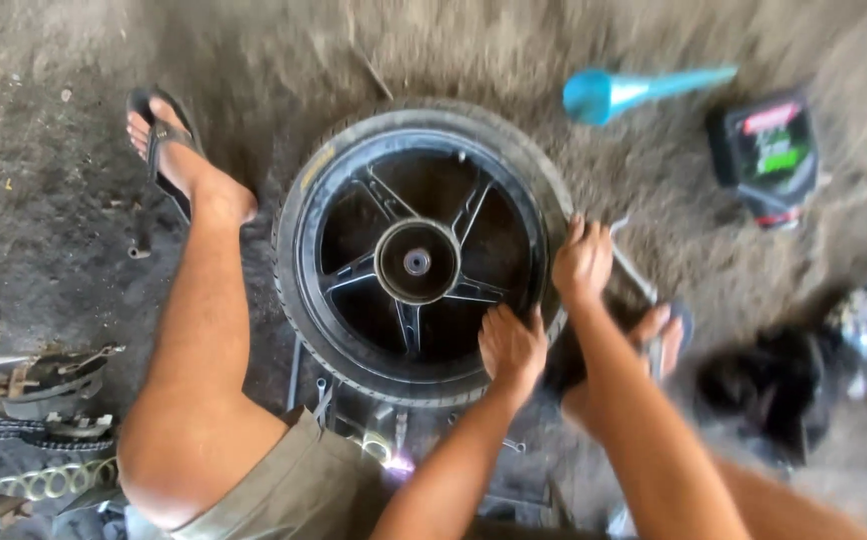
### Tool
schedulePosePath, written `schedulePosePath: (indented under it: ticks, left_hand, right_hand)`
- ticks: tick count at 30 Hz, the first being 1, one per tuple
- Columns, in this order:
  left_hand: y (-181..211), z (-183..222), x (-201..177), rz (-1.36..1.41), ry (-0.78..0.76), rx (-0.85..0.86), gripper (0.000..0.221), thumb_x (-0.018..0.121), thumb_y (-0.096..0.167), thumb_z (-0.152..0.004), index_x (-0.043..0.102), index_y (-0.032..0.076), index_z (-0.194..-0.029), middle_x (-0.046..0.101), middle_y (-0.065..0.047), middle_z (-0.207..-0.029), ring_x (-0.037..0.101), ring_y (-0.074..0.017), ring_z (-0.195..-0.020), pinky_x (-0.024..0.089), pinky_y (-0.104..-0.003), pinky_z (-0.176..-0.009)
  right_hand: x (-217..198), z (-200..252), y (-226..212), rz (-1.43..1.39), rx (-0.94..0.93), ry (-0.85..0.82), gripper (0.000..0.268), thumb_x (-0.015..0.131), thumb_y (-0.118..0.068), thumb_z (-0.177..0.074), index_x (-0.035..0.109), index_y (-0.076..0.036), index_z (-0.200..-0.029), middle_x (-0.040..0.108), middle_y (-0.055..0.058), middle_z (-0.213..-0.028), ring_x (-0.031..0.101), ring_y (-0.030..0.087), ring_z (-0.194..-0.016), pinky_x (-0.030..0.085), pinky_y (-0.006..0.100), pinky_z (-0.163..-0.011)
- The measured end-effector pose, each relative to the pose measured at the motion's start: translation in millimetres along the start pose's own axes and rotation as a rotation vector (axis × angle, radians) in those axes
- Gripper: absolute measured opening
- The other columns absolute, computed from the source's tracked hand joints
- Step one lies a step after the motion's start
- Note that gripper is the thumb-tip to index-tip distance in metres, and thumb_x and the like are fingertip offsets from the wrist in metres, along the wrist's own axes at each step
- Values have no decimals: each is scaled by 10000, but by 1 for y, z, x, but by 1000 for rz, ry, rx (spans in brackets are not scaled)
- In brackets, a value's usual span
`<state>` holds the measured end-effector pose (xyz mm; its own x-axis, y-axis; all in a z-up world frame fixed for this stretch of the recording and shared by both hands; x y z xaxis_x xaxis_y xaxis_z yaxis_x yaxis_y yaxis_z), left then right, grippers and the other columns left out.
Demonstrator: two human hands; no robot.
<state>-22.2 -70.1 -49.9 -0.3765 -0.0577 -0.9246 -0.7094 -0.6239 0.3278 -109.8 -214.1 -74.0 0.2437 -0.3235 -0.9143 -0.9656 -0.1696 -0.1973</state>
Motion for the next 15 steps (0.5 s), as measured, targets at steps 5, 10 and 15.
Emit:
schedulePosePath:
  ticks: [5, 10, 15]
  left_hand:
    - [1, 1, -6, 17, -11, 5, 513, 384, 508, -845, 545, 21, -859, 533, -97, -766, 557, -262, -707, 436, -388, -559]
    - [3, 4, -11, 30, 28, 15, 481, 423, 489, -840, 542, 24, -802, 515, -85, -709, 549, -260, -683, 436, -392, -562]
    - [2, 8, -21, 87, 15, -24, 501, 448, 472, -846, 565, -15, -849, 544, -144, -733, 551, -309, -713, 448, -418, -593]
  right_hand:
    - [-20, 2, -3, 28, 206, -56, 315, 417, -348, -965, 505, -79, -827, 547, 98, -767, 594, 271, -748, 479, 336, -677]
    - [-39, -4, -14, 192, 109, 77, 288, 407, -323, -946, 501, -113, -774, 514, 40, -689, 581, 212, -644, 471, 288, -568]
    - [-34, 11, -11, 79, -165, 338, 190, 549, -171, -891, 609, 9, -887, 582, 118, -789, 595, 242, -762, 476, 297, -689]
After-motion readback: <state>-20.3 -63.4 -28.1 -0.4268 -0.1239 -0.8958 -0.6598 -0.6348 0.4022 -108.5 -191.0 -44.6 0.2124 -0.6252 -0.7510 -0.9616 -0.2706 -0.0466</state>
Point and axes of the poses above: each hand's wrist, its own z-axis away from the middle knuckle, its own x-axis out of the palm, y = z × x, the point moved 7 cm from there along -z, towards the middle knuckle
